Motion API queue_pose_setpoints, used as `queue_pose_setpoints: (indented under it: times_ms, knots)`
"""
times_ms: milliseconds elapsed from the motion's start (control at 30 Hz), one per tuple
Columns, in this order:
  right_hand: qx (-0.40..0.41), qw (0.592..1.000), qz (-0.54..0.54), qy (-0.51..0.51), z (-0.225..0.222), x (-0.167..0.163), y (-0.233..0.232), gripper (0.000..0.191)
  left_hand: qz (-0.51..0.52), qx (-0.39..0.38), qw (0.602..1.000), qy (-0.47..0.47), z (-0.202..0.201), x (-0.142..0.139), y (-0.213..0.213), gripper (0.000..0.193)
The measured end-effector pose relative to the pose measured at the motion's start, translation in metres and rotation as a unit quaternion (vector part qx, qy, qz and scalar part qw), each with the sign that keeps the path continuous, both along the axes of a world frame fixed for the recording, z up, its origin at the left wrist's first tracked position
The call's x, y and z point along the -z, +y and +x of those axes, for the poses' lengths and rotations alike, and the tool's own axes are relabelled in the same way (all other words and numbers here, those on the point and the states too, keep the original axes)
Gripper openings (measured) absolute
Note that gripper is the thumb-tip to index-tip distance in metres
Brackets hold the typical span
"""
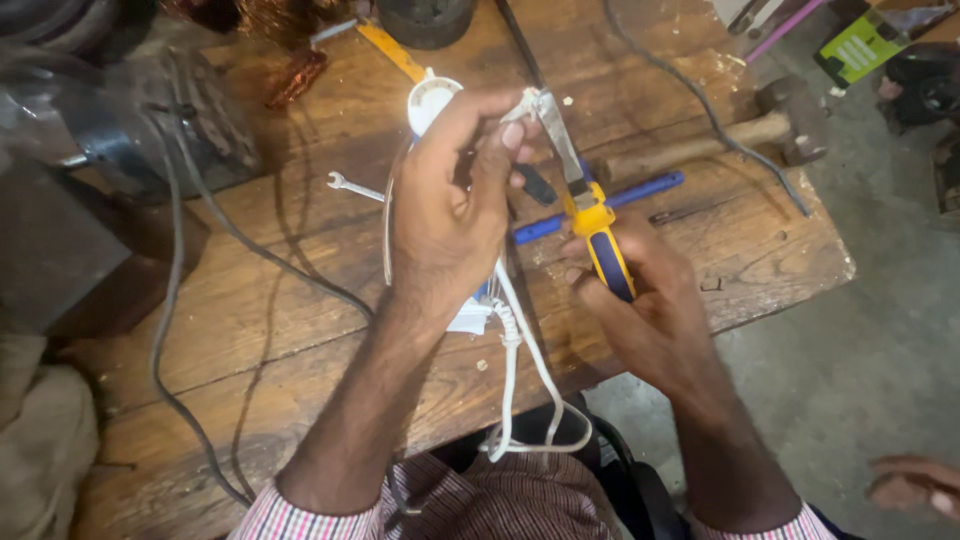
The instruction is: The person uses pliers to strip the insulation from the ends of a white power cord attached to a blue and white electric iron. They repeatedly cut and pull the outer sheath to expose the inner wires while the iron rests on a cluttered wooden workbench.
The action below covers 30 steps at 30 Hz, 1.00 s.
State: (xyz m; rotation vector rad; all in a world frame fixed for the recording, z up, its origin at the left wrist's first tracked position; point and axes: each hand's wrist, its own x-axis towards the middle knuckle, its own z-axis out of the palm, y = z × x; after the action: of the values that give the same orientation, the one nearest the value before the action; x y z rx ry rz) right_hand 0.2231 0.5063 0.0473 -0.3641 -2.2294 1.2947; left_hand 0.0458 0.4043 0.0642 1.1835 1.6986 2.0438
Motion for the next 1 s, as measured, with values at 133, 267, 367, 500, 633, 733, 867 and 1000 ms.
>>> queue_pose_setpoints:
  times_ms: [133, 267, 367, 500, 633, 733, 867, 1000]
  knots:
    - [0.058, 0.995, 0.075, -0.008, 0.001, 0.003, -0.003, 0.015, 0.021, 0.013, 1.000, -0.012, 0.001, 0.001, 0.001, 0.020]
    - [0.080, 0.996, 0.028, -0.017, -0.003, 0.014, -0.007, 0.013, 0.044, 0.035, 0.997, -0.049, 0.000, 0.003, 0.003, 0.018]
    - [-0.020, 0.976, -0.216, 0.001, 0.000, 0.019, -0.006, 0.011, 0.045, 0.047, 0.995, -0.070, -0.001, 0.004, 0.003, 0.019]
    - [-0.153, 0.797, -0.582, 0.053, 0.009, 0.021, -0.004, 0.014, 0.046, 0.068, 0.993, -0.087, -0.004, 0.006, 0.001, 0.024]
    - [-0.217, 0.775, -0.587, 0.080, 0.011, 0.020, -0.001, 0.013, -0.005, 0.033, 0.999, -0.036, -0.005, 0.007, 0.001, 0.029]
    - [-0.087, 0.936, -0.339, 0.023, 0.010, 0.016, -0.005, 0.012, 0.104, 0.076, 0.987, -0.095, -0.003, 0.007, 0.002, 0.033]
    - [0.042, 0.996, -0.078, -0.030, 0.008, 0.010, -0.017, 0.013, 0.117, 0.054, 0.987, -0.096, 0.001, 0.005, 0.001, 0.027]
    - [0.116, 0.991, 0.014, -0.058, 0.006, 0.008, -0.025, 0.016, 0.084, 0.026, 0.993, -0.074, 0.001, 0.003, -0.002, 0.024]
